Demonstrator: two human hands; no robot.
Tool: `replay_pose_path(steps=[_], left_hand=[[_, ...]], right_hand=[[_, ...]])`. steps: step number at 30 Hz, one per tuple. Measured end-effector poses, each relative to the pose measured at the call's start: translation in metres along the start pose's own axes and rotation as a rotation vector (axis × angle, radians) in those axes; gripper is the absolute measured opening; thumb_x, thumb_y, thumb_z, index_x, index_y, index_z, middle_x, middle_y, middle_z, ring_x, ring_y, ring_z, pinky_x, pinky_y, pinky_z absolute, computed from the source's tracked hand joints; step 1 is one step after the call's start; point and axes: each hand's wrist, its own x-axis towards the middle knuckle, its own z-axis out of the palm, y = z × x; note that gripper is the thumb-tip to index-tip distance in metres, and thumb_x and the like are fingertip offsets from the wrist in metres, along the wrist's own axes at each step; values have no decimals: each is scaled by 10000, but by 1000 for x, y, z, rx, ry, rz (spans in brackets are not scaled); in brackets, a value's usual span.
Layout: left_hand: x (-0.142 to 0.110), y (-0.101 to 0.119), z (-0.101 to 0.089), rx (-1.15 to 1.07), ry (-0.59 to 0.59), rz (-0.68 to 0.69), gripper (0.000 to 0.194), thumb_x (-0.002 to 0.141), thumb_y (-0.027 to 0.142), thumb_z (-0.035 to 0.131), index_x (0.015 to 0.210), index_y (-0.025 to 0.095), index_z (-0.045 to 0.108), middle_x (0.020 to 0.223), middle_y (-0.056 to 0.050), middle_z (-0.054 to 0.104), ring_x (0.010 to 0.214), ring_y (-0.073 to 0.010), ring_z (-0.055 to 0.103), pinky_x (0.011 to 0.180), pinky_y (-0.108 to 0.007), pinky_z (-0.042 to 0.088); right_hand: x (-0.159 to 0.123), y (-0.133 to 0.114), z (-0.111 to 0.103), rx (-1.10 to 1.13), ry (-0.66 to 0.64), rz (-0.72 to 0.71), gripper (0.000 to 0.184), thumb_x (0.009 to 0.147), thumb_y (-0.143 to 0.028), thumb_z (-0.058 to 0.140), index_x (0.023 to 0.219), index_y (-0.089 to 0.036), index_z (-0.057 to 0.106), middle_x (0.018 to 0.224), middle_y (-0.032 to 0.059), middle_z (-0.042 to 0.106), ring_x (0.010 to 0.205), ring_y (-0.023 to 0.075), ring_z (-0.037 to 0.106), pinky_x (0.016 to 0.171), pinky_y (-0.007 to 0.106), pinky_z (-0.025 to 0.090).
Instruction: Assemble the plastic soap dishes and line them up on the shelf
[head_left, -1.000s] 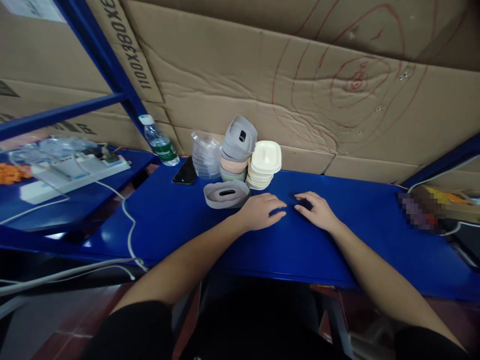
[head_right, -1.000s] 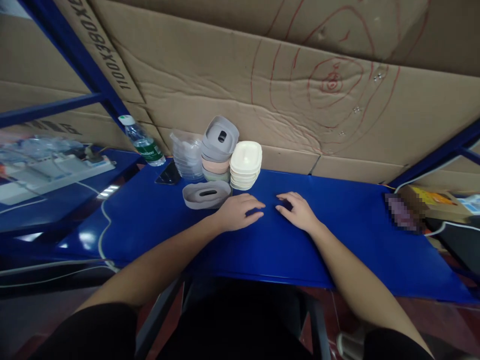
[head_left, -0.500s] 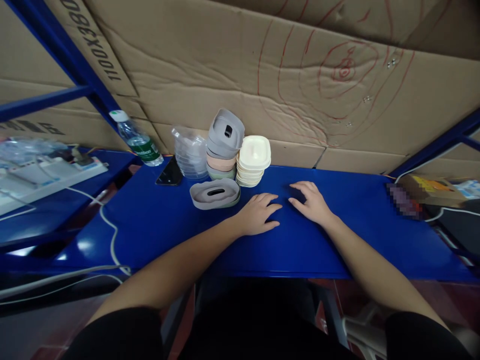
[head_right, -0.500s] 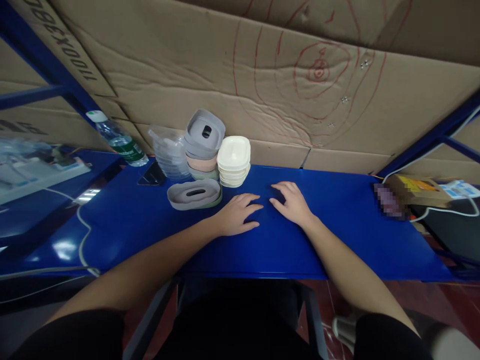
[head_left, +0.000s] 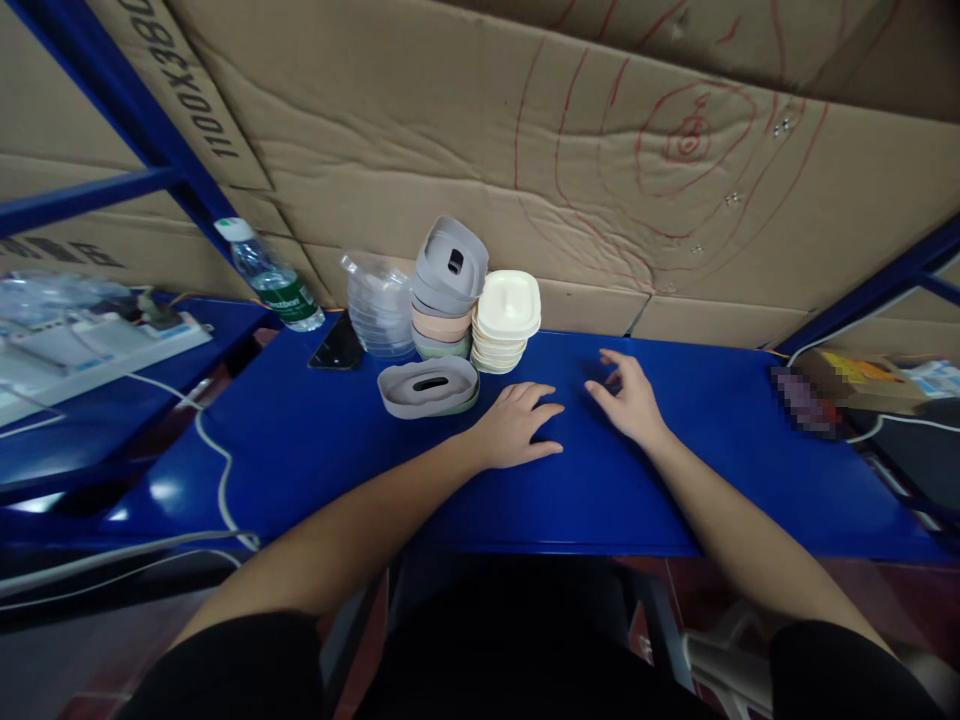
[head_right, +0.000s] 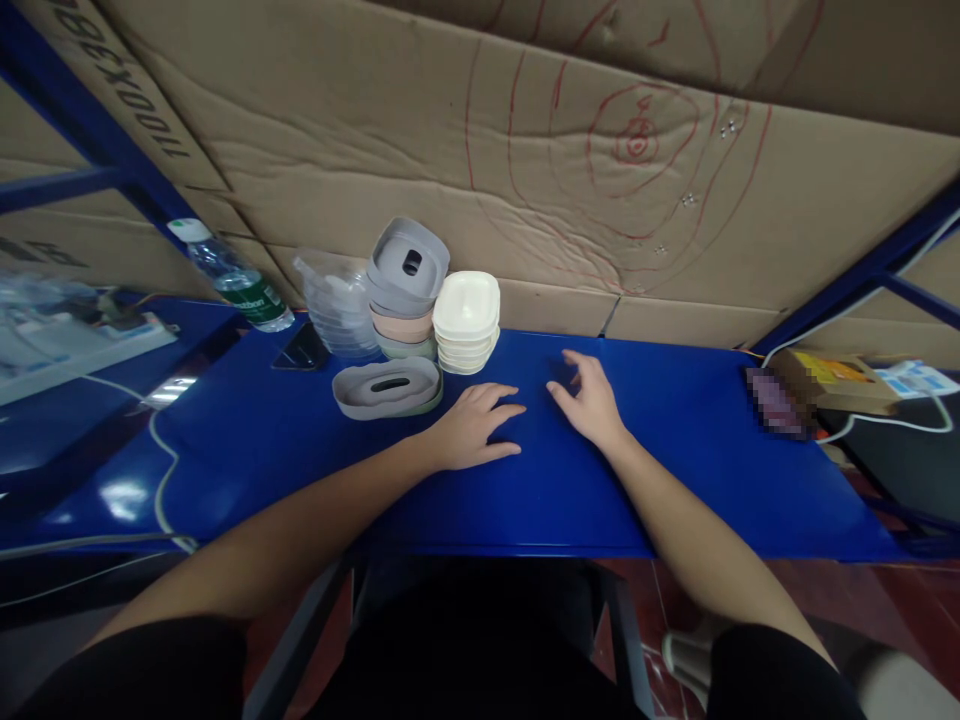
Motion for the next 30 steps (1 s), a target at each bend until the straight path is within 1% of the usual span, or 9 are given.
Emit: replay_pose_path(steps=[2,3,6,9,14,20,23,27,30], left_hand=[[0,1,-1,-10,-1,3,638,917,599,667,1395,178,631,1496,-211,520,1394,-395,465,1140,-585,381],[0,1,-1,-16,1,6,629,920,592,666,1394,180,631,1497,-210,521,1398,-395,462,1140,-585,380],[0,4,-2,-24,7,22,615,927,573,665,1388,168,633,1497,-218,521,1400,-396,462,1138,-581,382],[0,4,-2,-17,12,36,591,932,562,665,1375,172,642,1487,-214,529,1391,-390,474,1130,-568,392],[0,2,1,-9,16,46,571,928,558,672,1366,191,647,1470,-197,544,1377,-379,487,1125,-561,397],[1,5,1,-19,24,68,575,926,562,673,1355,178,655,1451,-196,558,1355,-373,499,1121,-547,401],[1,5,1,-30,25,78,568,922,566,675,1344,187,663,1424,-182,576,1331,-361,513,1108,-532,413],[1,5,2,-24,-9,84,480,920,555,685,1242,201,714,1311,-141,646,1254,-328,565,1119,-533,392],[0,5,4,-10,-36,80,445,909,552,705,1188,206,732,1241,-118,675,1202,-312,593,1164,-569,331]], right_hand=[[6,13,-1,275,155,259,617,805,-521,747,1339,-309,519,1224,77,621,718,179,608,678,405,579],[10,20,-4,420,204,379,568,795,-515,737,1280,-320,515,1141,47,622,673,161,588,620,371,565],[18,37,-14,726,193,577,316,809,-526,655,944,-293,490,820,-11,552,560,140,508,517,322,519],[18,40,-20,836,121,602,351,806,-538,625,787,-276,392,686,-24,478,509,137,448,469,313,491],[12,22,-10,877,187,641,376,756,-504,706,805,-276,410,650,-46,468,484,116,415,436,274,465],[5,-10,2,798,122,619,388,739,-448,746,1026,-286,542,795,-47,569,506,90,471,445,240,475],[1,-24,6,794,-37,629,417,747,-418,775,1094,-284,587,884,-24,645,524,96,500,456,246,501],[-1,-29,8,877,-253,759,345,817,-475,716,1076,-266,627,797,-8,666,461,105,456,396,257,483],[-3,-26,7,733,-344,611,334,832,-516,725,1026,-247,683,726,-26,637,440,100,428,388,256,473]])
